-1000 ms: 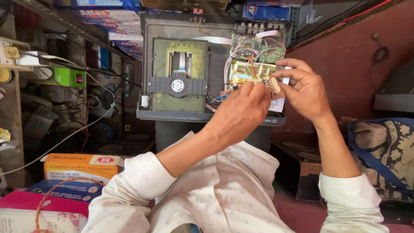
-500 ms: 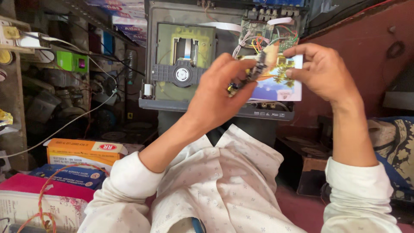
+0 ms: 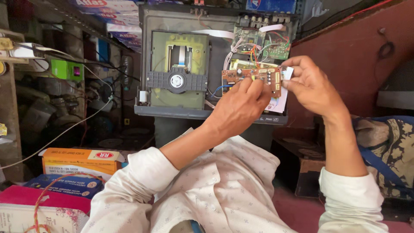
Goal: The person removes a circuit board from a VCR, connects wires, and uses a soldering iron to solder connections on the board. They then plug in the power cord and test the device, which shows a red indicator light.
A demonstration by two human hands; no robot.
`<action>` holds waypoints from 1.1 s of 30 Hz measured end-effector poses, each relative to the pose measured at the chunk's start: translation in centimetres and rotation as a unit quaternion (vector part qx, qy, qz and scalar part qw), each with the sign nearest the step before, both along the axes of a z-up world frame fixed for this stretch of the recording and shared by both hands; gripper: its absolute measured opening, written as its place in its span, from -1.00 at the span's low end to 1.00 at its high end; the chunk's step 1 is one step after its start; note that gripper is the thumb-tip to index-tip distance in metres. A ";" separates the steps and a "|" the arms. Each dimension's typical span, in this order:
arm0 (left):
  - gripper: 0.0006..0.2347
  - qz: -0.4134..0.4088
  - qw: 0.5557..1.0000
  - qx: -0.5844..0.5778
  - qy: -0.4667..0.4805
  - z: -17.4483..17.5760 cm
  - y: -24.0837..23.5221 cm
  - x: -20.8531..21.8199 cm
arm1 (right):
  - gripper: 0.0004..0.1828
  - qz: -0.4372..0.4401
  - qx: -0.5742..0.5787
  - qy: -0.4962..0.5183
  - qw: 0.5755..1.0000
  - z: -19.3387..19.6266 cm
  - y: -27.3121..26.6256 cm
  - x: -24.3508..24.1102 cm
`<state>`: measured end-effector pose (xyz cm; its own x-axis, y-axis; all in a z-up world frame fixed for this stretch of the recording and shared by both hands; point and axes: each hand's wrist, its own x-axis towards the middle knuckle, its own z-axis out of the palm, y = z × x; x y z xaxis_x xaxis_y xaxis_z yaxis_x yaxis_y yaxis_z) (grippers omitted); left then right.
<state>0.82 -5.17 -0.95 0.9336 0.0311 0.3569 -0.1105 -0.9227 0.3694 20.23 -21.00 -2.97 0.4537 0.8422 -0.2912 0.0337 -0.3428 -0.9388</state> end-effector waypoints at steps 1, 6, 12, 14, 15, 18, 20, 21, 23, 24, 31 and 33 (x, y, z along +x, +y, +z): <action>-0.82 0.000 1.000 0.002 -0.008 -0.2 -0.1 0.0 | -0.59 -0.003 -0.015 -0.023 1.000 -0.2 0.1 0.0; -0.74 -0.012 0.997 -0.066 -0.026 -0.8 0.0 0.1 | -0.62 -0.034 -0.048 -0.057 0.997 0.5 0.9 -0.5; -0.68 -0.011 0.997 -0.080 0.016 -0.7 1.1 -0.6 | -0.57 -0.022 -0.085 -0.398 0.913 3.8 2.8 -3.0; -0.67 -0.024 0.993 -0.113 0.021 -0.5 1.4 -0.9 | -0.54 -0.044 -0.112 -0.398 0.909 4.8 2.9 -3.8; -0.66 -0.030 0.991 -0.127 0.021 -0.4 1.8 -0.9 | -0.51 -0.048 -0.114 -0.406 0.905 5.2 3.0 -4.0; -0.58 -0.042 0.989 -0.139 -0.016 0.5 2.7 -1.5 | -0.51 -0.016 -0.076 -0.474 0.877 6.4 2.7 -3.8; -0.64 -0.026 0.985 -0.156 -0.063 1.1 3.2 -2.7 | -0.55 -0.023 -0.059 -0.456 0.888 6.7 2.0 -3.8; -0.66 -0.017 0.982 -0.164 -0.087 1.4 3.5 -3.6 | -0.58 -0.048 -0.061 -0.409 0.909 6.9 1.5 -3.8; -0.72 0.018 0.974 -0.206 -0.093 2.0 4.1 -6.1 | -0.64 -0.094 -0.063 -0.373 0.921 6.9 0.7 -4.3; -0.75 0.037 0.969 -0.225 -0.096 2.2 4.3 -7.6 | -0.68 -0.116 -0.062 -0.385 0.913 7.0 0.1 -4.5; -0.88 0.140 0.593 -0.748 0.264 0.3 3.5 -16.1 | -0.81 -0.123 -0.001 -0.377 0.918 6.7 -0.8 -7.7; -0.81 0.171 0.471 -0.831 0.242 -0.9 2.2 -16.5 | -0.74 -0.070 0.007 -0.426 0.902 6.8 -0.7 -9.4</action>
<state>-15.64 -2.93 -1.88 0.7321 0.0693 -0.6776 0.4079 0.7521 0.5177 10.82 -21.65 3.87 0.6091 0.7607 0.2244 0.7031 -0.3869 -0.5966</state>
